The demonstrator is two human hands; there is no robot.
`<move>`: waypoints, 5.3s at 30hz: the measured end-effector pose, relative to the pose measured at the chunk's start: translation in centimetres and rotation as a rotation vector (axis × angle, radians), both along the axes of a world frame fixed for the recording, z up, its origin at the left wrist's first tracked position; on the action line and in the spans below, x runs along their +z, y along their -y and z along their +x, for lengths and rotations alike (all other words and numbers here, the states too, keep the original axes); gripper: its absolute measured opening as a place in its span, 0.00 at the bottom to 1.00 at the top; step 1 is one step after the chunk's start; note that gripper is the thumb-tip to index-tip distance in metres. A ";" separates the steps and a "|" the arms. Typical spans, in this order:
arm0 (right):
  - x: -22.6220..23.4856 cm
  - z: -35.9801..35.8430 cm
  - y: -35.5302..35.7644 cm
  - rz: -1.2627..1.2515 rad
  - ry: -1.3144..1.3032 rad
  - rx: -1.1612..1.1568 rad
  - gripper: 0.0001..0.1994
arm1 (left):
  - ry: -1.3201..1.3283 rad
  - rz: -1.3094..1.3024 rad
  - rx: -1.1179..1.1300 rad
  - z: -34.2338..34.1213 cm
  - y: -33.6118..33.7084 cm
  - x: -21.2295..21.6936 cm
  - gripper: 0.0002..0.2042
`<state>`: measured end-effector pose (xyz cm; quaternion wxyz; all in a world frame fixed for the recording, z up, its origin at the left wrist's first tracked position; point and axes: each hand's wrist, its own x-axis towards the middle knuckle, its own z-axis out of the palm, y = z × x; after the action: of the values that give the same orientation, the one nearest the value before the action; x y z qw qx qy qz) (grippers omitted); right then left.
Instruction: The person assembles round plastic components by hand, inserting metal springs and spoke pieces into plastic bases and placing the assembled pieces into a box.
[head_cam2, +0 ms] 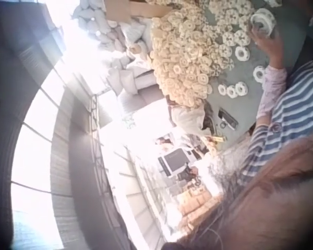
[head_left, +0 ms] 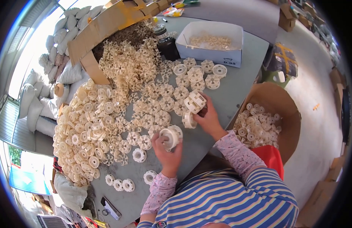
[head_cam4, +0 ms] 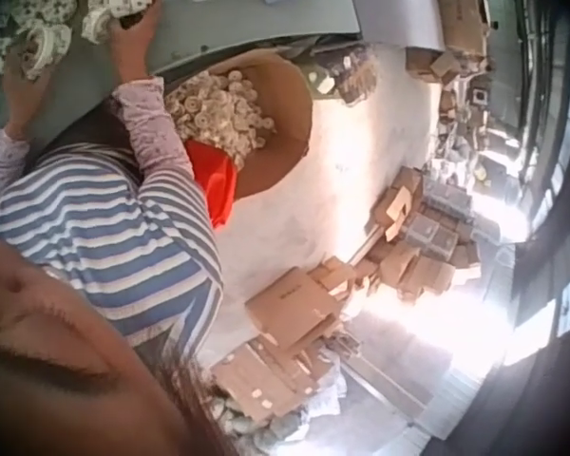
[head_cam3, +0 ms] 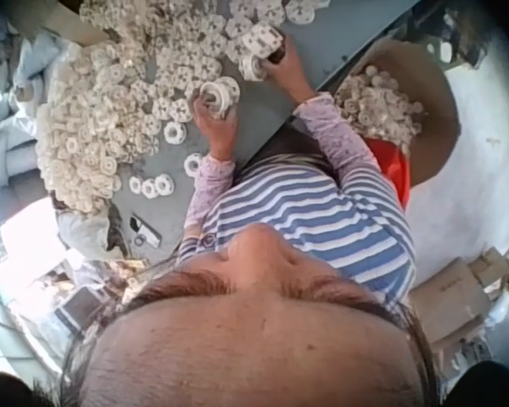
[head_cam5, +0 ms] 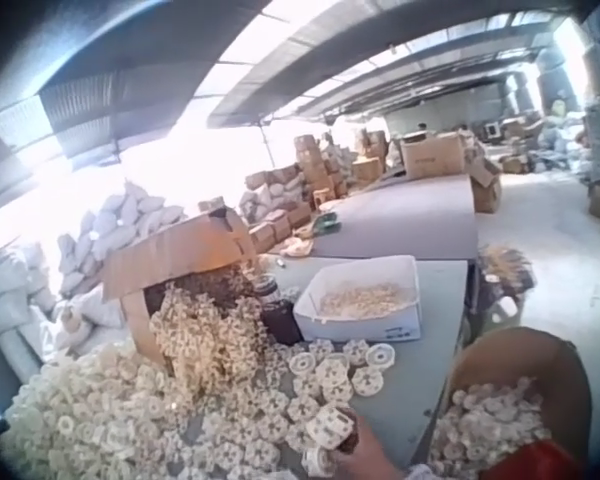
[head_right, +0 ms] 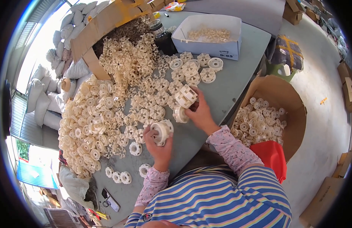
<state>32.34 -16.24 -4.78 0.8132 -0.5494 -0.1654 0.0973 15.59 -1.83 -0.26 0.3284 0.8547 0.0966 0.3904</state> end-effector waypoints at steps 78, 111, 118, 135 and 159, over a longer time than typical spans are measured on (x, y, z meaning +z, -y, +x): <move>0.7 11.0 8.4 -0.710 0.678 -0.291 0.34 | -0.319 -0.049 -0.443 -2.8 1.0 -0.6 0.34; 1.0 16.7 12.1 -1.038 0.615 -0.546 0.33 | -0.324 0.165 -0.261 10.3 3.9 -0.2 0.34; 0.1 19.0 11.4 -0.856 0.692 -0.729 0.31 | -0.211 0.079 -0.472 9.6 5.1 -1.4 0.33; 0.0 6.7 13.6 -0.043 0.345 -0.422 0.35 | -0.205 0.118 -0.434 9.3 4.4 -1.9 0.32; -7.7 -13.2 23.6 0.188 -0.731 0.083 0.37 | -0.441 0.290 -0.943 4.9 16.9 -3.9 0.48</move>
<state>19.09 -39.81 -12.50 0.8609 -0.3940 0.1052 0.3042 20.46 -18.71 -4.17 0.3186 0.9036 -0.2857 0.0211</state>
